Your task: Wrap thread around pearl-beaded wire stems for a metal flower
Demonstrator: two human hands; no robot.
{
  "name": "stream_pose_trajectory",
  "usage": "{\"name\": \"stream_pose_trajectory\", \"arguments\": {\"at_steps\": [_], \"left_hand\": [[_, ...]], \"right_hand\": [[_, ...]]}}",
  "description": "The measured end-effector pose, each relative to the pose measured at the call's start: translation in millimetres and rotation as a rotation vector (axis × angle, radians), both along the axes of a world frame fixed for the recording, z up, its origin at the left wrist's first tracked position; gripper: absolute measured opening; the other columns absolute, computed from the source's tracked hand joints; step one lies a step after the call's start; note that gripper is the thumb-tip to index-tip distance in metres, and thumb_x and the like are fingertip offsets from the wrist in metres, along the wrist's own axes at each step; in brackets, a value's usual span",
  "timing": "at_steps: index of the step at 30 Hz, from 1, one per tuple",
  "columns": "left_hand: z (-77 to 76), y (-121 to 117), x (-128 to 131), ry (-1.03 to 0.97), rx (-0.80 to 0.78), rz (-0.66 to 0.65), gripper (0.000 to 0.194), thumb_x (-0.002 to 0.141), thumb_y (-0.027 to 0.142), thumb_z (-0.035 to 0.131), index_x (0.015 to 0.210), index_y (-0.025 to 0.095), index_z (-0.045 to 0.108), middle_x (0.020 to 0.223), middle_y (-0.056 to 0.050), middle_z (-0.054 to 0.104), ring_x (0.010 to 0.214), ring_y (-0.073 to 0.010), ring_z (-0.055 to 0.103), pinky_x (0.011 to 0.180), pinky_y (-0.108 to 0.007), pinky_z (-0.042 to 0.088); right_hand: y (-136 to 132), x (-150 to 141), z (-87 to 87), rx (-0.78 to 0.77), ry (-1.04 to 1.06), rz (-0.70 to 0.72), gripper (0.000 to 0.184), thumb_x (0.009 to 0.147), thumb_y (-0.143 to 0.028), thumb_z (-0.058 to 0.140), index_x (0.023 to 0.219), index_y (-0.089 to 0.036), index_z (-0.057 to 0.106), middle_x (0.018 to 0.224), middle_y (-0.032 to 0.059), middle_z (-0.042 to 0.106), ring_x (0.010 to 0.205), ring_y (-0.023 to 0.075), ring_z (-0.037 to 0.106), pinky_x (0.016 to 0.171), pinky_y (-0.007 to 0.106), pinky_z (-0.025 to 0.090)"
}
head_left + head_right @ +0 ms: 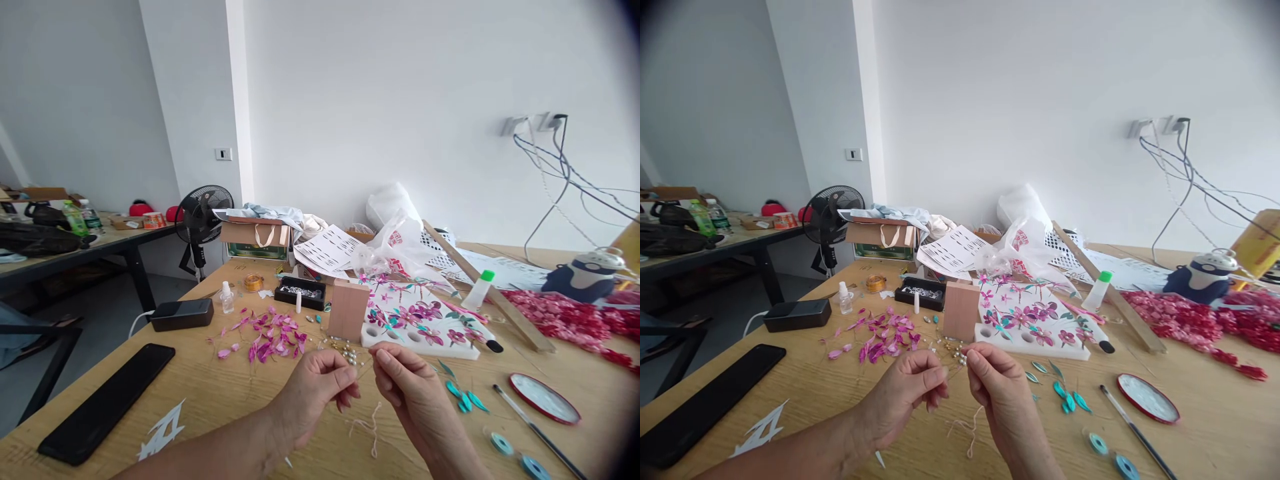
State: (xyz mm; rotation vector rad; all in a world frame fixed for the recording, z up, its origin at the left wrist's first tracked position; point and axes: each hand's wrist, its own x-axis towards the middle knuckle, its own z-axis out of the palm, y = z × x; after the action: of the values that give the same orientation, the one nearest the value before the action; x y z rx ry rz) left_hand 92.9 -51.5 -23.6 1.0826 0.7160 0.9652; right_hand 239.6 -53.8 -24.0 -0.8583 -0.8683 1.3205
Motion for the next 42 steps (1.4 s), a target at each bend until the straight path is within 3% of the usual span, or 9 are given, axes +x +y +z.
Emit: {"name": "stream_pose_trajectory", "arguments": {"at_steps": [14,22,31,42], "left_hand": [[2.8,7.0,-4.2,0.115,0.037,-0.011,0.029,0.065,0.039,0.063,0.06,0.012,0.052,0.056,0.0,0.055,0.047,-0.0064,0.045,0.047,-0.02,0.033],[8.1,3.4,-7.7,-0.119,0.035,-0.165,0.024,0.067,0.033,0.066,0.071,0.011,0.059,0.064,-0.002,0.056,0.055,-0.0082,0.05,0.054,-0.021,0.036],[1.6,6.0,-4.9,-0.101,0.027,-0.035,0.022,0.069,0.029,0.064,0.064,0.011,0.055,0.063,-0.003,0.058,0.054,-0.008,0.049,0.055,-0.022,0.037],[-2.4,7.9,-6.4,-0.171,-0.045,-0.068,0.023,0.066,0.031,0.066,0.064,0.011,0.056,0.064,-0.003,0.059,0.054,-0.0082,0.049,0.055,-0.021,0.036]], "right_hand": [[2.2,-0.3,-1.5,-0.006,-0.095,-0.056,0.027,0.057,-0.036,0.076,0.061,-0.014,0.062,0.047,-0.0036,0.047,0.041,0.0037,0.029,0.038,0.017,0.017],[0.6,-2.1,0.4,-0.022,0.06,0.007,0.024,0.06,-0.034,0.075,0.059,-0.014,0.06,0.052,-0.0017,0.05,0.043,0.0041,0.03,0.038,0.017,0.021],[-0.2,-3.1,-3.0,0.017,0.049,-0.026,0.021,0.065,-0.032,0.072,0.06,-0.016,0.06,0.055,-0.0024,0.052,0.045,0.0047,0.033,0.041,0.017,0.026],[-0.4,-1.9,0.5,-0.019,-0.015,-0.072,0.024,0.057,-0.034,0.077,0.059,-0.014,0.064,0.049,-0.0014,0.052,0.044,0.0055,0.036,0.041,0.018,0.027]]}}
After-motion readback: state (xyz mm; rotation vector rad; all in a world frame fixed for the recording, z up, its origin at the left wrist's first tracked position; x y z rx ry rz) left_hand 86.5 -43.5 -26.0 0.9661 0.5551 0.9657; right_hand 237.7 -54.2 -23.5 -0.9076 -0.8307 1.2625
